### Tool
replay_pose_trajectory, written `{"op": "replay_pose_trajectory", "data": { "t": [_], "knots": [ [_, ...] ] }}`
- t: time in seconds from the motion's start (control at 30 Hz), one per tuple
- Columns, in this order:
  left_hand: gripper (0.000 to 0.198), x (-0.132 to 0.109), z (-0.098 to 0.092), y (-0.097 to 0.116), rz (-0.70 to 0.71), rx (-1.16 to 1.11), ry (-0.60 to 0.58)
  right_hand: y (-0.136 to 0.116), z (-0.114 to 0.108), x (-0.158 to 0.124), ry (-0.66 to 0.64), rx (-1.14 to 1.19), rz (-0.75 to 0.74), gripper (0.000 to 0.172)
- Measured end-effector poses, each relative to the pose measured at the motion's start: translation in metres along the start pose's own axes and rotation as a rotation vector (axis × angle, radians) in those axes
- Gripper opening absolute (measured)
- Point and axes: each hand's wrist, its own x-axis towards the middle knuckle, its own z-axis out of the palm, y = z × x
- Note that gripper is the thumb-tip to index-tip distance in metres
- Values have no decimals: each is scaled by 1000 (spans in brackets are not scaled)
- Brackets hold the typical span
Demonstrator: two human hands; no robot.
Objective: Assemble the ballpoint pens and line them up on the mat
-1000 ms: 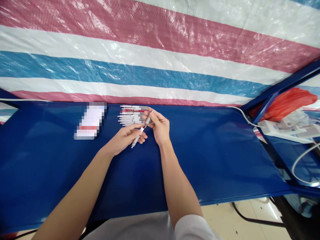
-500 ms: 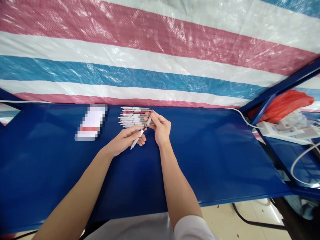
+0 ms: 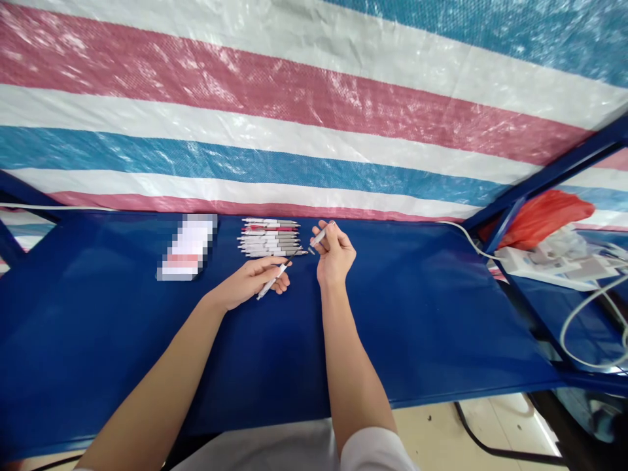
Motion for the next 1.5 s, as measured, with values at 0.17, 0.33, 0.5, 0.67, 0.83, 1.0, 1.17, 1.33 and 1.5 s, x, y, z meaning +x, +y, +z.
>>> {"op": "replay_pose_trajectory", "data": {
  "t": [0.17,0.33,0.5,0.67,0.83,1.0,1.17,1.33,1.5],
  "knots": [
    [43,-1,-4,-3,-5,-40,10,-3,0,1,20,25,-4,23],
    [42,-1,-6,-4,7,-70,14,2,-2,1,-5,-25,27,26],
    [42,-1,-7,-2,7,-102,28,5,-6,1,-67,-61,17,28],
    [43,-1,-9,1,20,-145,72,-6,-5,1,-141,-145,-15,29],
    [43,-3,-10,5,5,-177,127,-21,-13,7,-383,-537,-220,17],
    [42,-5,-11,8,4,-190,139,-27,-37,14,-713,-948,-475,12],
    [44,-4,-11,8,5,-196,130,-23,-49,16,-924,-1290,-731,14],
    [45,-3,-11,8,-7,-187,139,-17,-49,18,-1050,-1417,-1073,20],
    [45,-3,-12,8,-23,-170,143,-12,-52,21,-1023,-1398,-1176,19]
  ]
}}
